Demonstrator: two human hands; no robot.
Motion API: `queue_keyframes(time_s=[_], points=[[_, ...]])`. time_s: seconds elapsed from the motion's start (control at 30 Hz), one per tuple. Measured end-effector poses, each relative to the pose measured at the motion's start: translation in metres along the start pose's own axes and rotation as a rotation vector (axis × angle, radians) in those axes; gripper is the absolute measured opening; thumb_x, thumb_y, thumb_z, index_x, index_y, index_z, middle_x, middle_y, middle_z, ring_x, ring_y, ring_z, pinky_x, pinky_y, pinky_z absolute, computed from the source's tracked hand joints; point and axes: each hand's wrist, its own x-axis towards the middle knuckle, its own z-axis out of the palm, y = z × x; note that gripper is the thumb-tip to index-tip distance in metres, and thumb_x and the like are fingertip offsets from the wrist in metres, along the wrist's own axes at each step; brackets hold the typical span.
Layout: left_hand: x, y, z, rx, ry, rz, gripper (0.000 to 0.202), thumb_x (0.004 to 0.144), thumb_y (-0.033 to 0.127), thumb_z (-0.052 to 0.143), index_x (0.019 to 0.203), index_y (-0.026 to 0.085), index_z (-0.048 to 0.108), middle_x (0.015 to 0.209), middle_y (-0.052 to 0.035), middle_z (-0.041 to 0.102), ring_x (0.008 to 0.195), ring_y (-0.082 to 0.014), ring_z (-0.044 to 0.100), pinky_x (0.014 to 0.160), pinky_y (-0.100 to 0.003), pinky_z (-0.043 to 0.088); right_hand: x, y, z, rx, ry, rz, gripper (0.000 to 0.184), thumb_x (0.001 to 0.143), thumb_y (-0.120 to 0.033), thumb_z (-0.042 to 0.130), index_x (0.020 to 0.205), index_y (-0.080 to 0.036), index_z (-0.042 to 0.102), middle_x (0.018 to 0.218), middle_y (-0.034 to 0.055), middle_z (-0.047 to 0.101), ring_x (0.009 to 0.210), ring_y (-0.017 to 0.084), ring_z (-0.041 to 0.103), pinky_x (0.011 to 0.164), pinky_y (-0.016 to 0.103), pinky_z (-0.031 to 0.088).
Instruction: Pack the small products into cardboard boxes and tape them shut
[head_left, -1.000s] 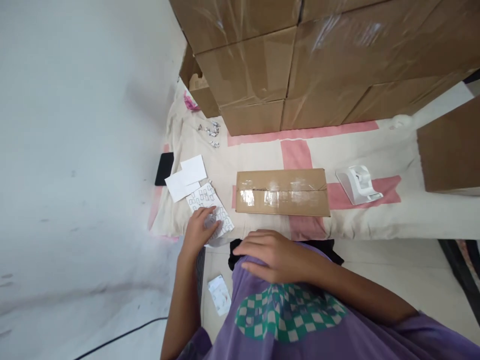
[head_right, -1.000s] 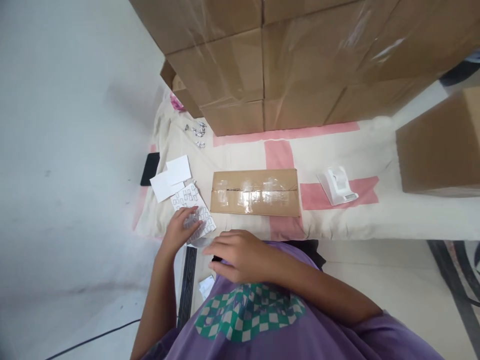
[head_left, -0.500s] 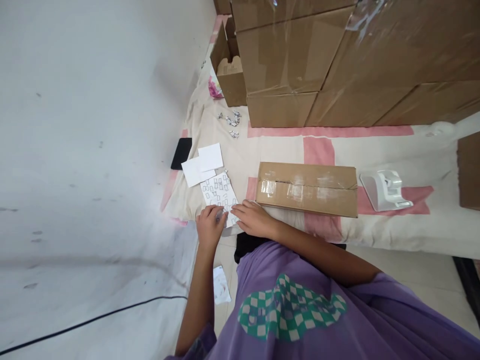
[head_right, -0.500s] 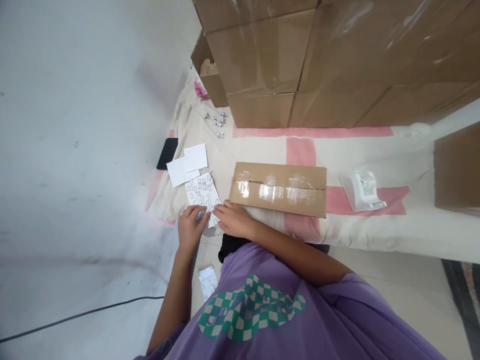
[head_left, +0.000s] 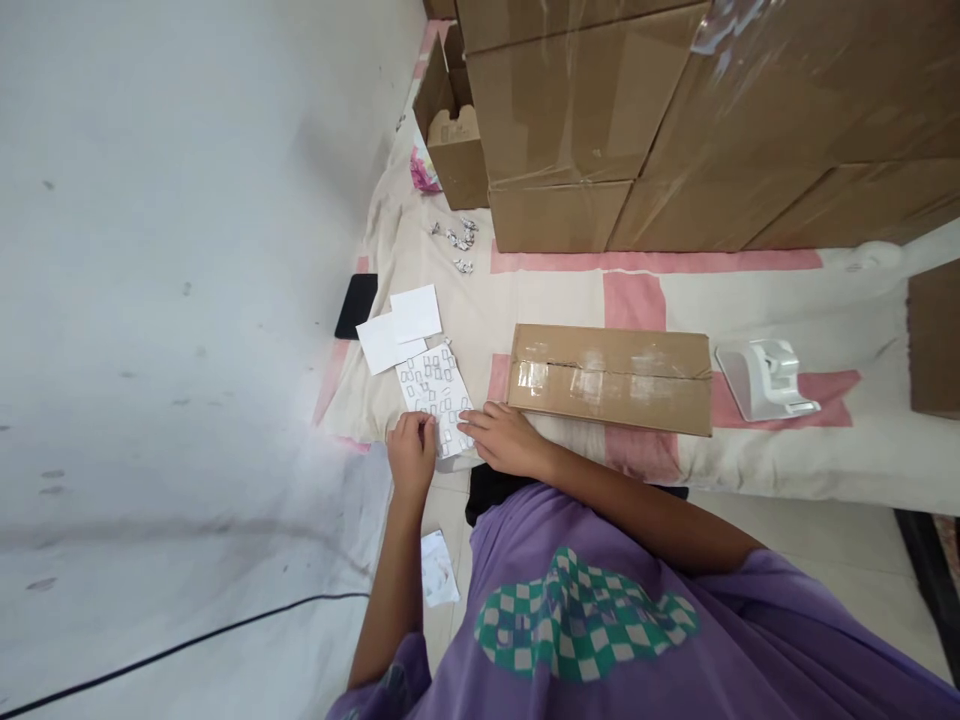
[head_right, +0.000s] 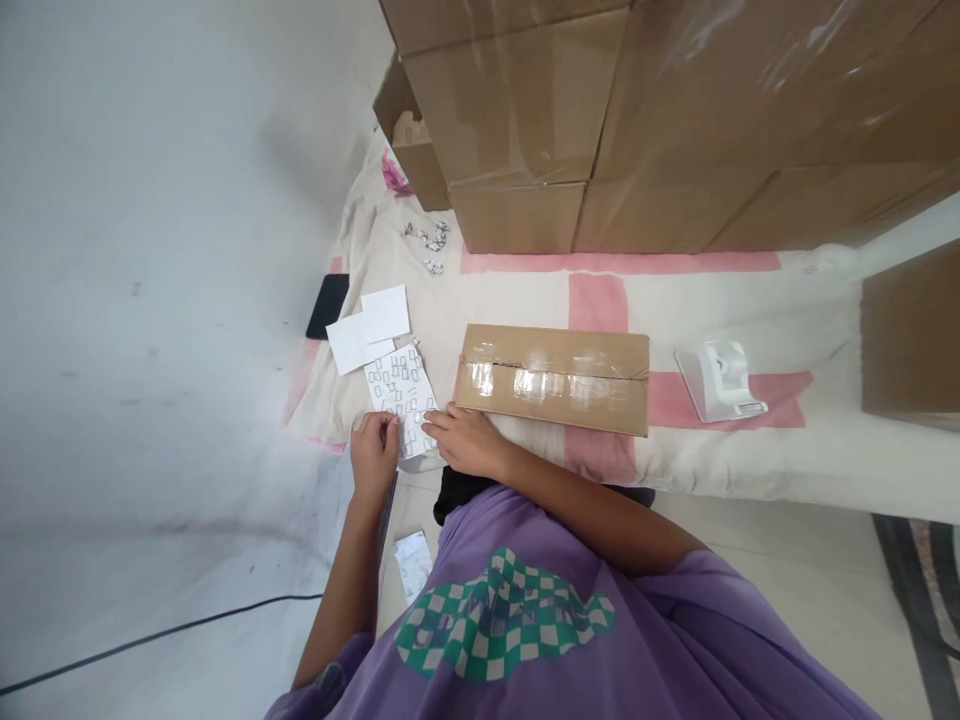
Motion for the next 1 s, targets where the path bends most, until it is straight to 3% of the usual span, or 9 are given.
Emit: queue_keyframes(time_s=[0.33, 0.5, 0.6, 0.7, 0.83, 1.0], points=[[0.005, -0.007, -0.004, -0.191, 0.087, -0.116, 0.018, 0.099, 0.034, 0.050, 0.090, 0.021, 0.058, 0.091, -0.0054, 0.061, 0.089, -0.0219, 0.058, 0.083, -0.035, 0.044, 0.000, -0.002, -0.002, 0.026, -0.003, 0.019, 0.041, 0.100, -0.019, 0.048, 0.137, -0.011, 0.063, 0.146, 0.0140, 0.060, 0.118, 0.031, 0.055, 0.096, 0.046, 0.052], [0.007, -0.001, -0.010, -0.409, 0.034, -0.122, 0.030, 0.101, 0.044, 0.048, 0.085, 0.021, 0.057, 0.086, -0.0025, 0.061, 0.081, -0.0174, 0.058, 0.075, -0.029, 0.046, -0.001, -0.003, -0.005, 0.307, 0.158, 0.041, 0.043, 0.101, -0.025, 0.051, 0.143, -0.017, 0.058, 0.147, 0.0157, 0.055, 0.119, 0.027, 0.058, 0.101, 0.043, 0.052], [0.005, 0.016, -0.015, -0.551, -0.078, -0.061, 0.038, 0.101, 0.049, 0.049, 0.077, 0.020, 0.057, 0.088, -0.0035, 0.063, 0.084, -0.0170, 0.061, 0.078, -0.029, 0.048, 0.001, -0.009, -0.007, 0.689, 0.280, 0.138, 0.042, 0.099, -0.032, 0.059, 0.139, -0.020, 0.059, 0.129, 0.0115, 0.062, 0.087, 0.015, 0.061, 0.079, 0.031, 0.054], [0.002, 0.038, -0.017, -0.649, -0.149, -0.004, 0.035, 0.099, 0.049, 0.053, 0.080, 0.020, 0.060, 0.091, -0.0041, 0.063, 0.089, -0.0181, 0.061, 0.083, -0.032, 0.049, 0.003, -0.018, -0.010, 1.013, 0.323, 0.267, 0.037, 0.093, -0.034, 0.066, 0.127, -0.020, 0.064, 0.106, 0.0041, 0.062, 0.061, 0.008, 0.045, 0.057, 0.022, 0.043], [0.000, 0.059, -0.015, -0.724, -0.204, 0.042, 0.029, 0.099, 0.044, 0.057, 0.081, 0.021, 0.059, 0.086, -0.0034, 0.061, 0.086, -0.0179, 0.059, 0.080, -0.032, 0.047, -0.004, -0.023, -0.018, 1.251, 0.307, 0.386, 0.033, 0.089, -0.043, 0.070, 0.110, -0.018, 0.064, 0.078, -0.0049, 0.053, 0.055, 0.006, 0.038, 0.052, 0.020, 0.033], [0.002, 0.071, -0.011, -0.776, -0.274, 0.111, 0.027, 0.097, 0.041, 0.062, 0.079, 0.021, 0.060, 0.082, -0.0032, 0.060, 0.079, -0.0171, 0.057, 0.073, -0.031, 0.045, -0.022, -0.024, -0.026, 1.276, 0.335, 0.420, 0.037, 0.086, -0.053, 0.073, 0.090, -0.018, 0.059, 0.062, -0.0094, 0.040, 0.055, 0.007, 0.037, 0.054, 0.021, 0.031]])
